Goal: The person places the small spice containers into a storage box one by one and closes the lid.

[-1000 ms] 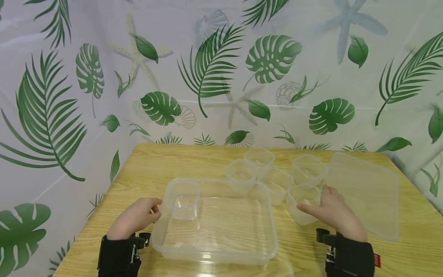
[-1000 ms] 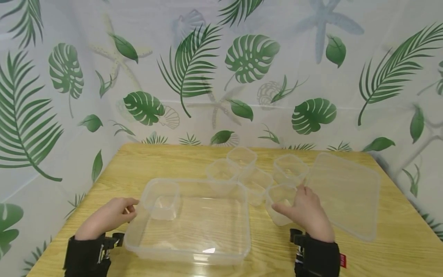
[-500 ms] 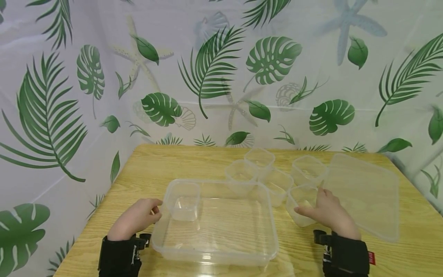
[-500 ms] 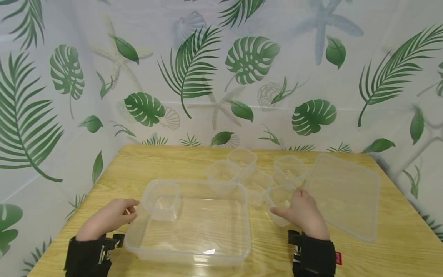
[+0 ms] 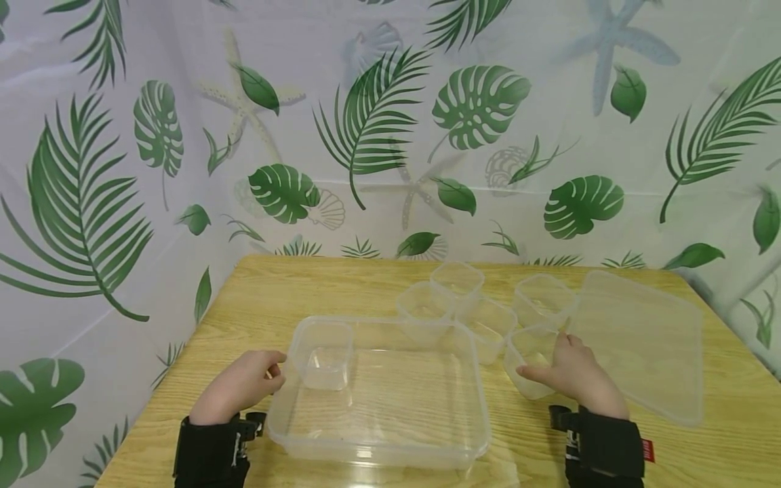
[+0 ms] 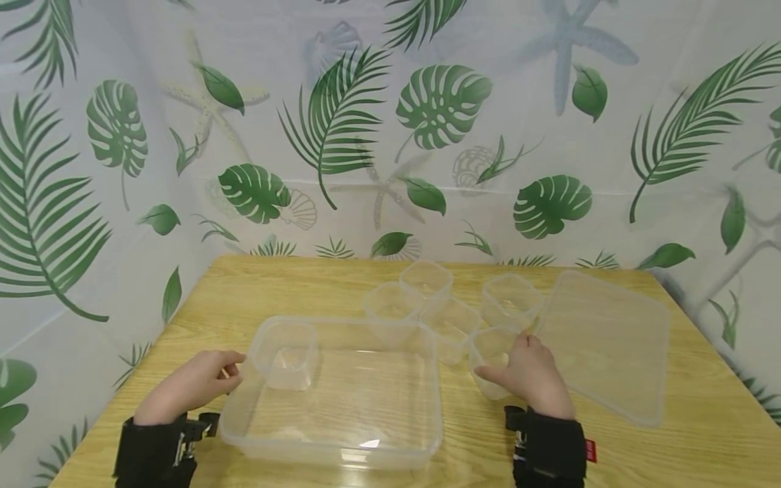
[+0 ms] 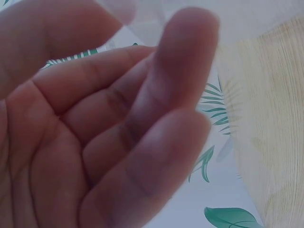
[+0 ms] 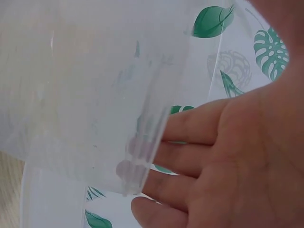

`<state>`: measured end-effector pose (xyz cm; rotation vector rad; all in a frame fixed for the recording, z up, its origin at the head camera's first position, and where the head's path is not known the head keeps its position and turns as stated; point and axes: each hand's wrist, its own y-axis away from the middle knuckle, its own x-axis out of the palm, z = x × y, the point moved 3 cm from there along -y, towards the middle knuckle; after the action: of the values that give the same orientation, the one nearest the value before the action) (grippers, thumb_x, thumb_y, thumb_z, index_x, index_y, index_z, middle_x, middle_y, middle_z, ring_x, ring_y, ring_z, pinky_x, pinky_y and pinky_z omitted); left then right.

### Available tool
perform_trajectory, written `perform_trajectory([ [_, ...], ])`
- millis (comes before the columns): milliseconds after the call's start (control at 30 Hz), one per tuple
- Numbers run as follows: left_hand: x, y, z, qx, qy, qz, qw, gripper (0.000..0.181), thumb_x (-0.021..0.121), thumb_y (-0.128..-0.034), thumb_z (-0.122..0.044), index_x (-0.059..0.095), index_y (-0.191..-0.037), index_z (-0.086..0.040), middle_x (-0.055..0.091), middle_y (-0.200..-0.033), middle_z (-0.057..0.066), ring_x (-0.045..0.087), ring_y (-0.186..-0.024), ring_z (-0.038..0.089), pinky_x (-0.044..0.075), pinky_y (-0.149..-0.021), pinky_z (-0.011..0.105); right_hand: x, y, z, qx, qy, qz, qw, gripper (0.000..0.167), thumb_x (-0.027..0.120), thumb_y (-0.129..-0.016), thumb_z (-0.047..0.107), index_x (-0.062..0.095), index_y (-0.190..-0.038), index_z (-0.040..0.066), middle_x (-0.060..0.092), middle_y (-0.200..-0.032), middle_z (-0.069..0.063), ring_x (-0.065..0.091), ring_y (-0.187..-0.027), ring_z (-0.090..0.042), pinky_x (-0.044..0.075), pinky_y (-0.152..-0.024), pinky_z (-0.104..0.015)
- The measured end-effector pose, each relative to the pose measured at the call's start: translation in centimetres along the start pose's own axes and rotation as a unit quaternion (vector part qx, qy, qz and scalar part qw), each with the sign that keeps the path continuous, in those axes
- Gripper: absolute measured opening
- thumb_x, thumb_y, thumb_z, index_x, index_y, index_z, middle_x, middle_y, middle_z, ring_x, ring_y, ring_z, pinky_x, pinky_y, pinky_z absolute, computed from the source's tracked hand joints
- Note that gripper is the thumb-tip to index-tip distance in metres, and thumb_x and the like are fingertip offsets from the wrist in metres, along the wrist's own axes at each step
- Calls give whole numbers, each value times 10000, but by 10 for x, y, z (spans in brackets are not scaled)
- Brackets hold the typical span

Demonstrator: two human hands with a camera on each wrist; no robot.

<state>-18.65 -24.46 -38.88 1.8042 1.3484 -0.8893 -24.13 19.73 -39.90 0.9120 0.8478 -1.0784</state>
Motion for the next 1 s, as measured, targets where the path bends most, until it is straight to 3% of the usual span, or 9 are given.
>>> perform_trajectory([
  [700,-2,-2,-2,66,11,-16,10000,319,517,-847,-48,536,-1148,58,571,-793,37,435,-564,131,355,-513,278,0,-2,1,51,250,-55,9997,980,581,-757,523,256,-1144,-316,286,-1116,-496,305,-1015,-602,341,-792,-578],
  [1000,-2,-2,-2,99,42,-9,9999,298,514,-842,-39,550,-1124,52,564,-778,29,438,-567,135,362,-521,284,0,-1,-1,103,81,-14,9999,991,578,-759,528,236,-1168,-307,262,-1138,-492,277,-1028,-611,330,-791,-590],
])
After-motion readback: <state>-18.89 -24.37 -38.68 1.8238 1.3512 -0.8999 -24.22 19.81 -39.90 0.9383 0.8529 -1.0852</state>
